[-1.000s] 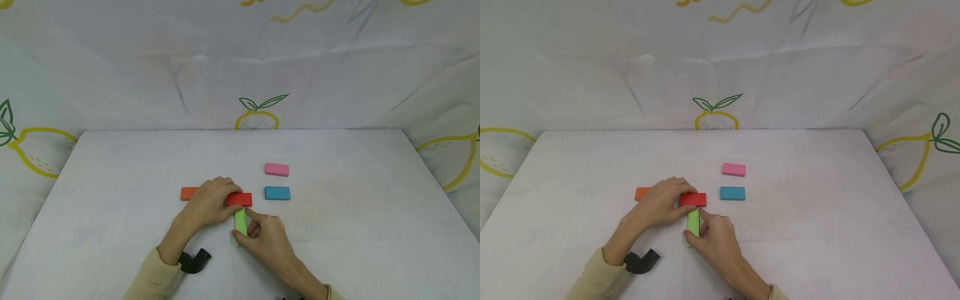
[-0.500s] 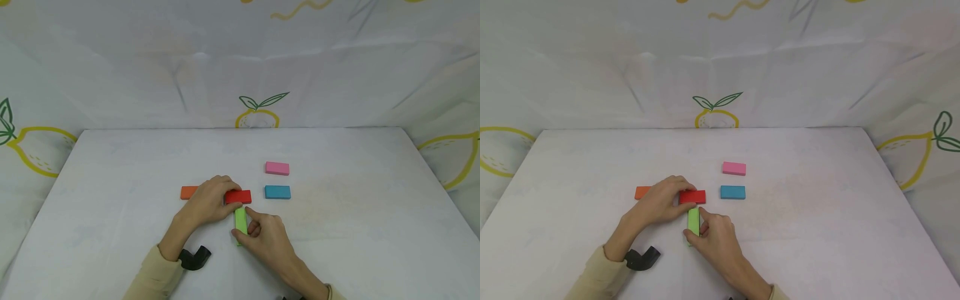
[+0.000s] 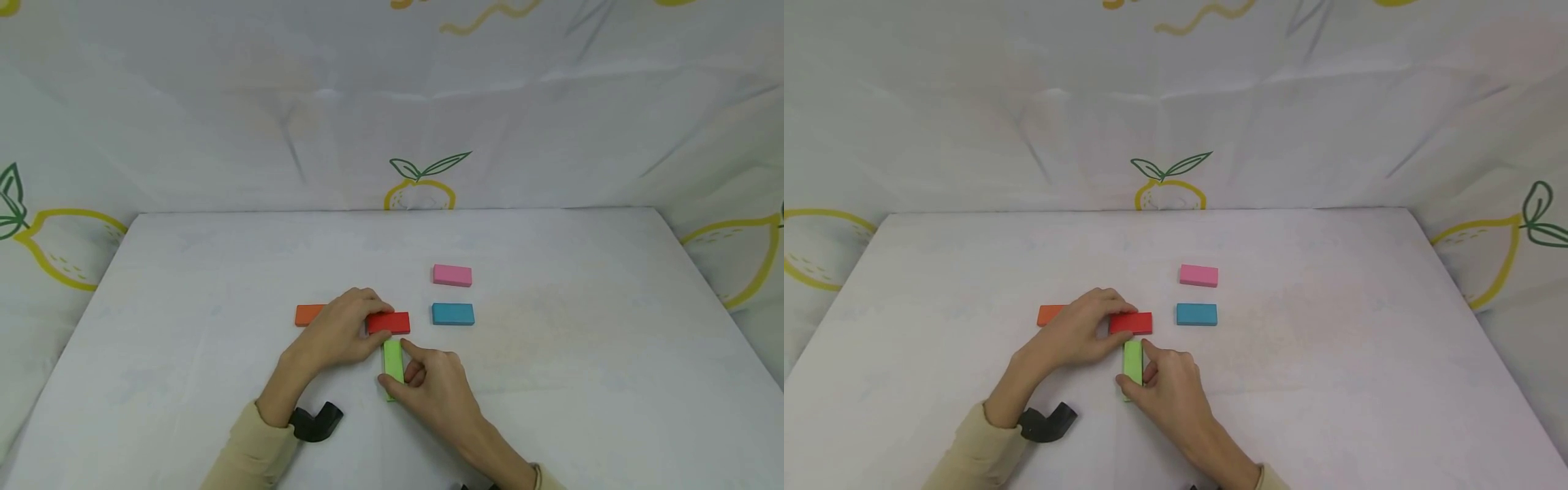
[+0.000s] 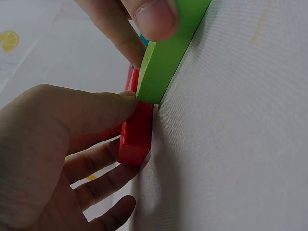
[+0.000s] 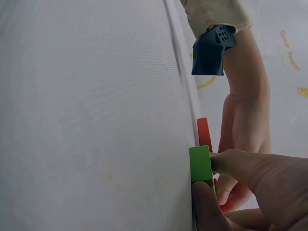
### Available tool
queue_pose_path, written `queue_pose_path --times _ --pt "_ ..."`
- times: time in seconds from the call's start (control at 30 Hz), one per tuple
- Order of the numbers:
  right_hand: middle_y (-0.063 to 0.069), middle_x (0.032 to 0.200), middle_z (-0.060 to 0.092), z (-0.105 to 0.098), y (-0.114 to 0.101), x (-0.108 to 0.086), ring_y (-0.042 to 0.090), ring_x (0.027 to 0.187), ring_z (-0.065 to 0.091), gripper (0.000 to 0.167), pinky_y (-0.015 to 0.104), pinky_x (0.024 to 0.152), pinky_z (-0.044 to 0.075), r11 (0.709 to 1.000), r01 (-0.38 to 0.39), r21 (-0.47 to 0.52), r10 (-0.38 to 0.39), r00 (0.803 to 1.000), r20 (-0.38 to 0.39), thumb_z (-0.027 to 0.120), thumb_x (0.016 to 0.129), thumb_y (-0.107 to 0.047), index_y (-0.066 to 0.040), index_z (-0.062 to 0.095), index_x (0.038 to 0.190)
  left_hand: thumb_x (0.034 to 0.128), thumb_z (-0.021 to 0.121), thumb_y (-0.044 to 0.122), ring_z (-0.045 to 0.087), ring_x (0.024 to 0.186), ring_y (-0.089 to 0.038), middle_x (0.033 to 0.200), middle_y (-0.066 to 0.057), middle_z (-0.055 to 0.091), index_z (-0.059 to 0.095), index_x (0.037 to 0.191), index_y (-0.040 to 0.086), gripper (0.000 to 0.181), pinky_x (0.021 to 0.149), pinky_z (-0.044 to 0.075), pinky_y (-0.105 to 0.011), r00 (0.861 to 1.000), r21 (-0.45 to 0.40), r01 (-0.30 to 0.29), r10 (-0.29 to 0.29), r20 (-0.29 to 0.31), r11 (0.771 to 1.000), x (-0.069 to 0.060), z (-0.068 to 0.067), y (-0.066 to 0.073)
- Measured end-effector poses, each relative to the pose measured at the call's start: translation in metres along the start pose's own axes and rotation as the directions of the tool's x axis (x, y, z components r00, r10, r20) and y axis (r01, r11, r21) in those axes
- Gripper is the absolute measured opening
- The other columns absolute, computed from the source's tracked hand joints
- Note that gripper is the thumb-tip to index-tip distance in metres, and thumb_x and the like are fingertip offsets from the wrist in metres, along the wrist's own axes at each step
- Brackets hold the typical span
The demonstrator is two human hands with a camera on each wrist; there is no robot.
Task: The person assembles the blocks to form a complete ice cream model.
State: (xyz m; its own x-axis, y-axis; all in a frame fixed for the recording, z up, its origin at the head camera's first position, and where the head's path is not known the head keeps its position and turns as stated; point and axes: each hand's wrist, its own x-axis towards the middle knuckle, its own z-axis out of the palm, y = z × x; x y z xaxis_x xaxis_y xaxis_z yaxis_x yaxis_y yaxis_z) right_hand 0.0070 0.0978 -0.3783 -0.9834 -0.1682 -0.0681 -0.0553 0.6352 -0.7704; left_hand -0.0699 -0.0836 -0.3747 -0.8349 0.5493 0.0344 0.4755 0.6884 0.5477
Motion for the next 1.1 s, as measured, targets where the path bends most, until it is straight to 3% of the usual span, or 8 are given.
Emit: queue_pose_path --times 0.37,1.1 --pt "-0.005 0.062 0.063 0.0000 0.0006 -0.0010 -0.004 0.053 0.054 0.062 0.014 0.055 0.051 1.000 0.002 0.030 -0.002 1.000 -0.002 0.090 0.078 -0.021 0.011 0.067 0.126 0.0903 0.076 0.021 0.063 0.102 -0.017 0.110 0.000 0.071 0.075 0.121 0.011 0.032 0.091 0.056 -0.038 0.999 -0.010 -0.009 0.009 0.046 1.000 -0.0047 -0.0040 0.0012" --pt "-0.004 0.061 0.066 0.0000 0.0015 -0.0006 -0.006 0.052 0.056 0.057 0.014 0.054 0.051 0.999 -0.004 0.033 0.004 1.000 0.001 0.089 0.079 -0.025 0.009 0.071 0.121 0.0897 0.077 0.022 0.064 0.103 -0.017 0.110 0.001 0.070 0.075 0.121 0.012 0.033 0.092 0.056 -0.038 0.998 -0.018 0.008 -0.007 0.065 1.000 -0.0067 -0.0046 0.0030"
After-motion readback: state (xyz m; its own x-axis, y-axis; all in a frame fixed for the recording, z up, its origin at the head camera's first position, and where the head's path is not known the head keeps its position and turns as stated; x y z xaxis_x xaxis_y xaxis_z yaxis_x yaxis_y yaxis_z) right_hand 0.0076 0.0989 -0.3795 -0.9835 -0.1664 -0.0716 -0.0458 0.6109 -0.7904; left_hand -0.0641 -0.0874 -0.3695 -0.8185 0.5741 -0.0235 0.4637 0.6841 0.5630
